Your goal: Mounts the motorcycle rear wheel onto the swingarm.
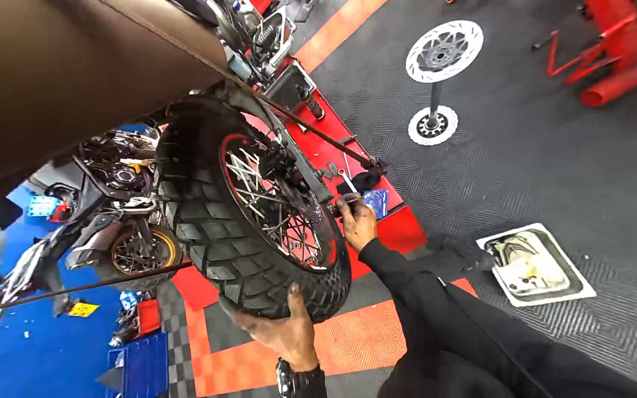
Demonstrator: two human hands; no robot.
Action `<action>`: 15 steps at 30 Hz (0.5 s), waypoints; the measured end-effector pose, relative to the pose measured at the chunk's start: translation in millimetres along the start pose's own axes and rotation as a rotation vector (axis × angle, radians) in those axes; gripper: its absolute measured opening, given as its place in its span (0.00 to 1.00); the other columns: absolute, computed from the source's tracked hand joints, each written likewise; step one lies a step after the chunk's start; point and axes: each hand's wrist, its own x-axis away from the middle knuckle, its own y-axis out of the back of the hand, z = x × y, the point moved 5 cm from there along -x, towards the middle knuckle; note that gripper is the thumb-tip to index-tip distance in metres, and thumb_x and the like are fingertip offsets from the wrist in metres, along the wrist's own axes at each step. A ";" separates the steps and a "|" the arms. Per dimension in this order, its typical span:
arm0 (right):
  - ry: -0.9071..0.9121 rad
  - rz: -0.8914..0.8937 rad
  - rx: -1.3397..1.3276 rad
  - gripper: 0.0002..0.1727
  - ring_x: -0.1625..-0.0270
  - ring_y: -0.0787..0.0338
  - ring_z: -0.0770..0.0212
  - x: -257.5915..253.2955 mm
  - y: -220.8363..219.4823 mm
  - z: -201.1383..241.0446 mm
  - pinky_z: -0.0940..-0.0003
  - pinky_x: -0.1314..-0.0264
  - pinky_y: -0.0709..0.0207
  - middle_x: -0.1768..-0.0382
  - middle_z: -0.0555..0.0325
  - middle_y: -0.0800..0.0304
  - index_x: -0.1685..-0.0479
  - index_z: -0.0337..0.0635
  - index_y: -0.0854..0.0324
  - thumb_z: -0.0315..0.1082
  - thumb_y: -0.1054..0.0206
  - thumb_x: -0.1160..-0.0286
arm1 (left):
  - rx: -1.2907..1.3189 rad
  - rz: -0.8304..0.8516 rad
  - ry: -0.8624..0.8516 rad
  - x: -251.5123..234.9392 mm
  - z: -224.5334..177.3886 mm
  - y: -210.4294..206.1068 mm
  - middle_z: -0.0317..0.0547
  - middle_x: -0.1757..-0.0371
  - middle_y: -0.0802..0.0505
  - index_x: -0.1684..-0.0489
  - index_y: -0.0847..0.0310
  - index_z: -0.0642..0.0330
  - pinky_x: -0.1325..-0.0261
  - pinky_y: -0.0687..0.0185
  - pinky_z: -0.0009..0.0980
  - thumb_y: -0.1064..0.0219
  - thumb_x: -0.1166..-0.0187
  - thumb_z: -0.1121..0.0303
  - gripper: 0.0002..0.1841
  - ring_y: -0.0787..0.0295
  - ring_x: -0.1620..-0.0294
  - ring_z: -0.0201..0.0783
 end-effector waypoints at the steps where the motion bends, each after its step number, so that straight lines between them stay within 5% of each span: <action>1: -0.002 -0.010 0.036 0.16 0.63 0.05 0.65 -0.4 0.3 0.4 0.55 0.54 0.10 0.65 0.64 0.05 0.47 0.49 0.15 0.49 0.41 0.12 | -0.003 -0.009 -0.006 0.8 1.3 -0.3 0.72 0.13 0.36 0.08 0.58 0.73 0.11 0.42 0.37 0.21 0.47 0.49 0.64 0.37 0.12 0.51; 7: -0.006 0.073 -0.025 0.16 0.65 0.04 0.68 -9.4 -3.3 -2.2 0.60 0.57 0.07 0.66 0.66 0.04 0.47 0.49 0.16 0.50 0.40 0.12 | -0.011 -0.018 -0.014 2.0 10.5 -1.1 0.73 0.11 0.39 0.08 0.59 0.72 0.10 0.45 0.37 0.24 0.45 0.40 0.66 0.40 0.11 0.51; 15: 0.085 0.178 0.325 0.19 0.62 0.07 0.57 -30.0 -5.3 23.6 0.44 0.54 0.15 0.67 0.60 0.07 0.46 0.51 0.13 0.54 0.41 0.13 | 0.030 -0.029 -0.045 1.6 14.9 -3.3 0.72 0.12 0.38 0.08 0.60 0.72 0.11 0.44 0.32 0.23 0.45 0.37 0.67 0.38 0.12 0.46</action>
